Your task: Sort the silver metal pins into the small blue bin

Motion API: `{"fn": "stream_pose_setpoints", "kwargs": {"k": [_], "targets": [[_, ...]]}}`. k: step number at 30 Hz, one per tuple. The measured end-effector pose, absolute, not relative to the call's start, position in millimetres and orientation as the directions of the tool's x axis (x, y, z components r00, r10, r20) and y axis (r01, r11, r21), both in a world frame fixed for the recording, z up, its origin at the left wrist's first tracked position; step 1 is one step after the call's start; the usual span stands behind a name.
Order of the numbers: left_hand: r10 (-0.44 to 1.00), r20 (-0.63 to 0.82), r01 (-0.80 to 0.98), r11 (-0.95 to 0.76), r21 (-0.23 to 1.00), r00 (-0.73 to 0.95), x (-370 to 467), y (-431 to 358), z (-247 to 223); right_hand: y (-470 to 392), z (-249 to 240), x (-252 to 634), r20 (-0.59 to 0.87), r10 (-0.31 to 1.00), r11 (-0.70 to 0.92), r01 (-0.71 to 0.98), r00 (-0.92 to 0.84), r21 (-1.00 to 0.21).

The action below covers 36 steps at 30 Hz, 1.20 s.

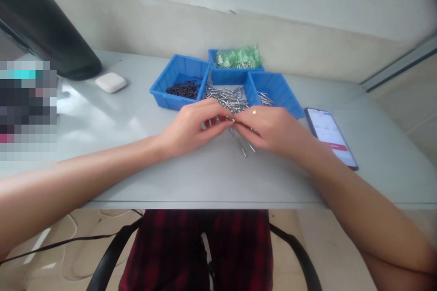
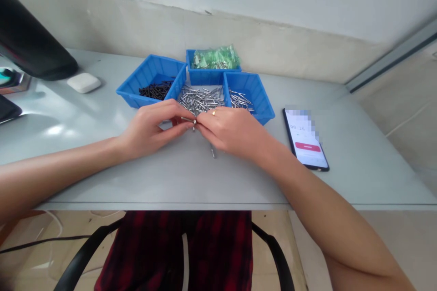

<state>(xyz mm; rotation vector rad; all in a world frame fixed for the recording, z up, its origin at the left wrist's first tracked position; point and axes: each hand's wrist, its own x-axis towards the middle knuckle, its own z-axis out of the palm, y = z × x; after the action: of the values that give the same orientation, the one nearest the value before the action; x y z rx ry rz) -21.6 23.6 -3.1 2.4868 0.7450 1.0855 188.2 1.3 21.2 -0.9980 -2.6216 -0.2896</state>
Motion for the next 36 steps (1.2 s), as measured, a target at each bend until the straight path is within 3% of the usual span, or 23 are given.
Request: {"fn": "stream_pose_setpoints", "kwargs": {"k": [36], "targets": [[0.632, 0.495, 0.393, -0.768, 0.507, 0.596, -20.4, 21.9, -0.3, -1.5, 22.2, 186.9, 0.395, 0.573, 0.757, 0.649, -0.718, 0.081]]}}
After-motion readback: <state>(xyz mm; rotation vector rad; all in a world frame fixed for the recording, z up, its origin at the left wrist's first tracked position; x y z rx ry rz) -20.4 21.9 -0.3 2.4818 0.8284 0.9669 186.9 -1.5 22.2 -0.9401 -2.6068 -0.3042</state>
